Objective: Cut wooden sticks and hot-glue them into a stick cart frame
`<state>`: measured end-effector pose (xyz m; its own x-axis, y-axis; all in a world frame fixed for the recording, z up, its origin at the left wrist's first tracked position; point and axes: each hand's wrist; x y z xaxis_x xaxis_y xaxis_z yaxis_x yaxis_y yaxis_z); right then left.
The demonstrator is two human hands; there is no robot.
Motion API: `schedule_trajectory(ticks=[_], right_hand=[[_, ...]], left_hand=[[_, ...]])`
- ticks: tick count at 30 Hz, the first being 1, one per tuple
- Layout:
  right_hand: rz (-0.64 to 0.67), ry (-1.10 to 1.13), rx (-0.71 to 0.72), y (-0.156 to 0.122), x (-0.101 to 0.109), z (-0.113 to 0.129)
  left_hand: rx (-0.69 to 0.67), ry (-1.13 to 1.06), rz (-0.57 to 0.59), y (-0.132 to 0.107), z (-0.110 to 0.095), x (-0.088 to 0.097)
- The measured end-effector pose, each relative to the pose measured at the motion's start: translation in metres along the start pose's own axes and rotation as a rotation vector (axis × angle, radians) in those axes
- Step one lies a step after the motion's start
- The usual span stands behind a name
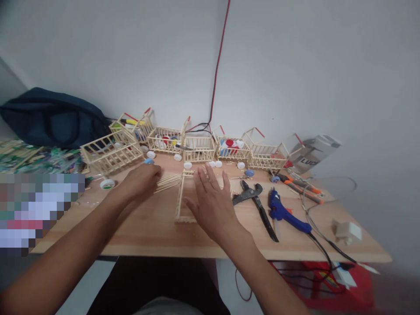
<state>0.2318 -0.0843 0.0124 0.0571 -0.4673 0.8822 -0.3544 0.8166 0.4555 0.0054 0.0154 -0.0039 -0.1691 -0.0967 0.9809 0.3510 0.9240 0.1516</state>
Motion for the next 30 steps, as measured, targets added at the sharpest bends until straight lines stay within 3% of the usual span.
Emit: schedule_trajectory(ticks=[8,13,15,16,18,19,22,24,27,30], right_hand=[[-0.012,0.033,-0.009,0.000,-0.003,0.000],[-0.200,0.133,-0.071,-0.010,0.004,-0.008],[-0.301,0.233,-0.114,-0.014,0.009,-0.012],[-0.339,0.292,-0.145,-0.015,0.012,-0.014],[-0.377,0.420,-0.219,-0.014,0.018,-0.016],[-0.386,0.482,-0.254,-0.012,0.021,-0.017],[-0.391,0.661,-0.324,-0.003,0.026,-0.015],[-0.372,0.780,-0.353,0.004,0.026,-0.013],[-0.328,0.982,-0.405,0.011,0.024,-0.011],[-0.309,1.103,-0.456,0.012,0.023,-0.008]], left_hand=[[0.028,0.023,-0.006,-0.004,-0.010,-0.005],[0.112,-0.005,-0.080,0.001,-0.003,0.009],[0.140,-0.192,-0.152,0.005,0.002,0.020],[0.132,-0.389,-0.169,0.006,0.004,0.025],[0.074,-0.908,-0.079,0.007,0.002,0.032],[0.037,-1.161,0.025,0.006,-0.002,0.035],[-0.012,-1.603,0.313,0.000,-0.020,0.035],[-0.031,-1.728,0.425,-0.005,-0.035,0.034],[-0.076,-1.743,0.539,-0.011,-0.055,0.035],[-0.172,-1.642,0.557,-0.016,-0.072,0.039]])
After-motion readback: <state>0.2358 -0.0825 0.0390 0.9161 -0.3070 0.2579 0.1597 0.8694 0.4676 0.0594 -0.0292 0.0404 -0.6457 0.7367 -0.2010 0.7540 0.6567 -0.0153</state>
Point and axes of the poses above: each hand's wrist, its own y-axis towards the middle knuckle, its own x-axis out of the back of the hand, z = x × y, and after that the axes turned 7 degrees about -z, right-handed
